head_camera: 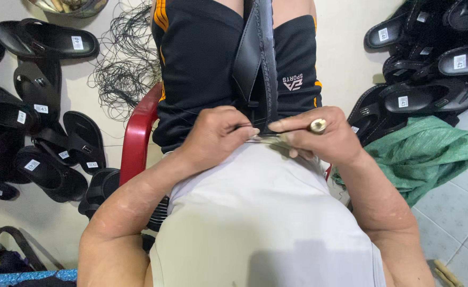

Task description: The person stitches a black sandal using a needle and thread. They repeatedly push the needle through the sandal strap and pull the thread to secure the seam while seated in a workshop.

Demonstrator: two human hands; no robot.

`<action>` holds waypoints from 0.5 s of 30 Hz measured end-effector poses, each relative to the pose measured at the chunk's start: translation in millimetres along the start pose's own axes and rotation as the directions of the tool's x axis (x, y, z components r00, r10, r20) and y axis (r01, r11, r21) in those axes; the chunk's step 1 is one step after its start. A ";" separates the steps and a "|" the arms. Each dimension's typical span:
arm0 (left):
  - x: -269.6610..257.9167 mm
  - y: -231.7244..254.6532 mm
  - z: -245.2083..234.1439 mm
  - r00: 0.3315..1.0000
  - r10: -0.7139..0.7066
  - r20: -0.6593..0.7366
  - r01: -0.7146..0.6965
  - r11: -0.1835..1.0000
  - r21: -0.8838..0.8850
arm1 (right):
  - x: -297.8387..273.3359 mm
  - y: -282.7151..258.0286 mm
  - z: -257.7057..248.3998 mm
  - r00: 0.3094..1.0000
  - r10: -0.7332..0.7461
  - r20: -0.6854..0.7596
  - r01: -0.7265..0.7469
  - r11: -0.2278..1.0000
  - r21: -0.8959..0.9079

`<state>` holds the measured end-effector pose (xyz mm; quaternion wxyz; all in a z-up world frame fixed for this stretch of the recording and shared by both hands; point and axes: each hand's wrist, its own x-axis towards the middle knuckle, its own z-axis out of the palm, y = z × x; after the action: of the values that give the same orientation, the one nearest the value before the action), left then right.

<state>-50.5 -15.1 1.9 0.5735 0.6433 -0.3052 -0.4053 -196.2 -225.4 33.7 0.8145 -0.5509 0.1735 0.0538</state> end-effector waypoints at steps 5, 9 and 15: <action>-7.0 8.1 -4.3 0.997 -0.047 0.064 0.064 0.951 -0.302 | 17.2 -12.0 39.9 0.988 -0.154 0.032 0.152 0.883 -0.444; -4.9 20.2 -8.8 0.993 -0.055 0.105 0.090 0.924 -0.372 | 21.9 -4.7 43.3 0.967 -0.237 -0.094 0.105 0.708 -0.699; -4.2 20.2 -8.3 0.965 0.196 -0.174 -0.157 0.964 0.214 | 48.0 9.0 -65.7 0.676 -0.227 -0.701 0.047 0.963 -0.267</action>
<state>-43.8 -10.5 22.6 0.5675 0.7035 -0.3432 -0.2554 -168.6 -287.1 -12.5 0.6123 -0.6278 0.4319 -0.2106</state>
